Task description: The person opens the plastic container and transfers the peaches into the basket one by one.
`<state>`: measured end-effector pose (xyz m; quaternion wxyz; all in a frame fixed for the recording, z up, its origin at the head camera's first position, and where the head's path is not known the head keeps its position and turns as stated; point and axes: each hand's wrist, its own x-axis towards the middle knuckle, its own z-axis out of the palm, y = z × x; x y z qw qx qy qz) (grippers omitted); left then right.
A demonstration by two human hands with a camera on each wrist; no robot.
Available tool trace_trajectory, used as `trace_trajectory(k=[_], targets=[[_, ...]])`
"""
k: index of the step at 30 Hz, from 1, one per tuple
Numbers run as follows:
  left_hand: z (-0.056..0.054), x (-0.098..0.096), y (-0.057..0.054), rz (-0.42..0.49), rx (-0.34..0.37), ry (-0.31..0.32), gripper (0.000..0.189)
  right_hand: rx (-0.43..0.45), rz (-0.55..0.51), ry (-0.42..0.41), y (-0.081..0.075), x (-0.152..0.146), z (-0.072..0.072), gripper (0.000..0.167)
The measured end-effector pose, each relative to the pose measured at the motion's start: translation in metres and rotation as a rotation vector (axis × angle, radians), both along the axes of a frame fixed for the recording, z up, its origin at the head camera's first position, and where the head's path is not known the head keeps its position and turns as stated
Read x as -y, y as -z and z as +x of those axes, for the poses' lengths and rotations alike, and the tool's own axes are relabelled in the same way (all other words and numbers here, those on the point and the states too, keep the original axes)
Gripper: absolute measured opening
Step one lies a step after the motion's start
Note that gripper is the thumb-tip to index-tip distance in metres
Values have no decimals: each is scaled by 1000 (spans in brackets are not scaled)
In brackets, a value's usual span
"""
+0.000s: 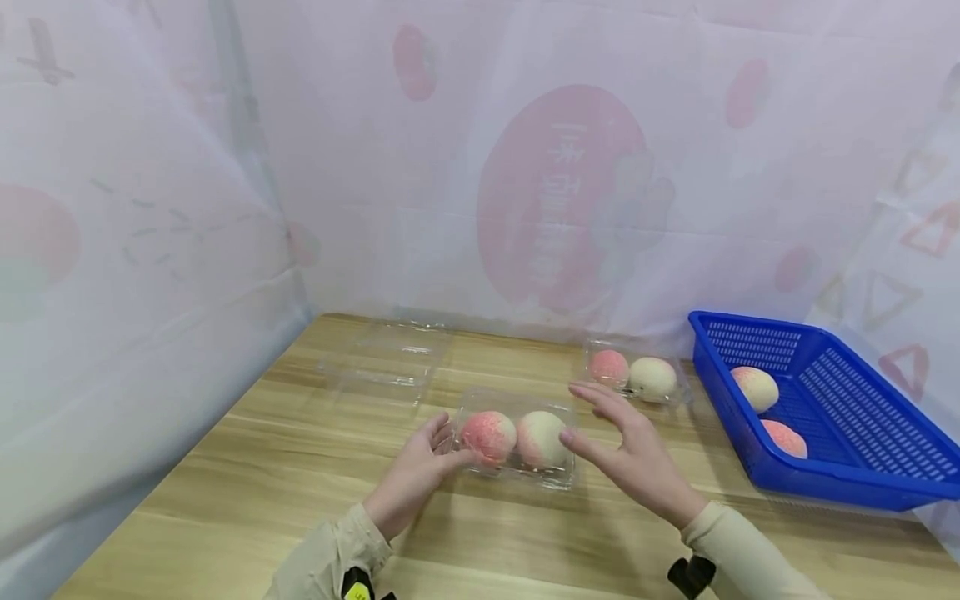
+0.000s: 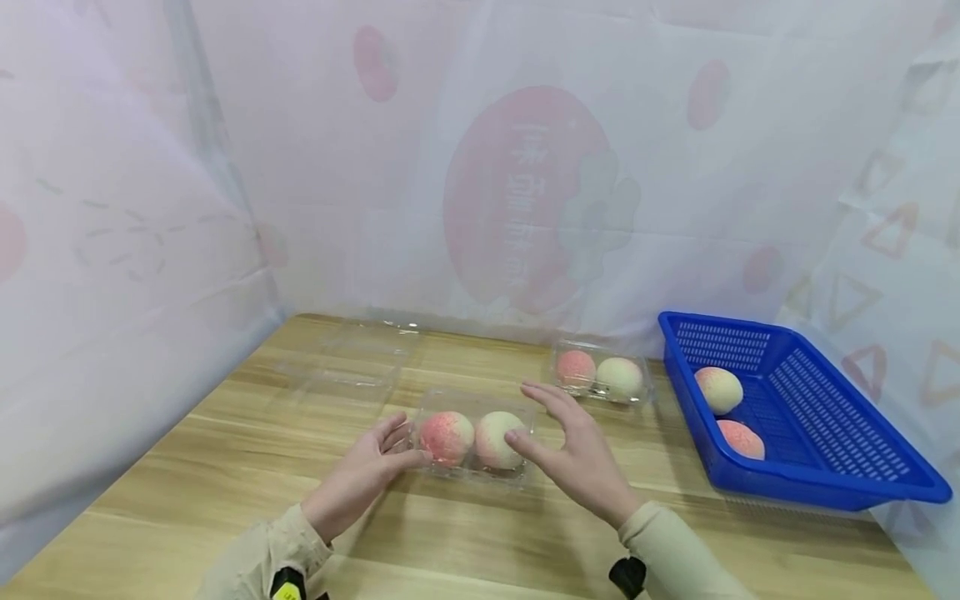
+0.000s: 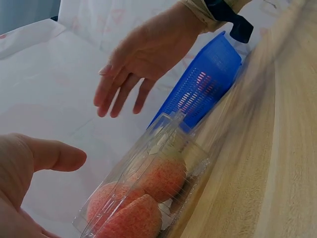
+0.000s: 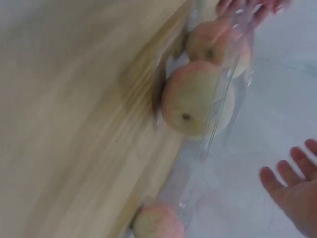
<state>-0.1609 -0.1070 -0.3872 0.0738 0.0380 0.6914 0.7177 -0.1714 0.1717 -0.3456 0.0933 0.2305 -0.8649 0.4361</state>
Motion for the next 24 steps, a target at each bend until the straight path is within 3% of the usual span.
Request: trace_trajectory(k=[3,8,17,24], targets=[[1,-2,1,-13,4,0,100,-169,116,-99,2,2,-7,73],[1,-4,2,-58,22,3,106,-316,248,-238,6,10,-17,96],[-1,-7,14,-170,1,-54,104,-392,441,-294,18,15,-28,98],[-5,-9,17,-172,-17,-58,101,-417,510,-297,31,17,-36,96]])
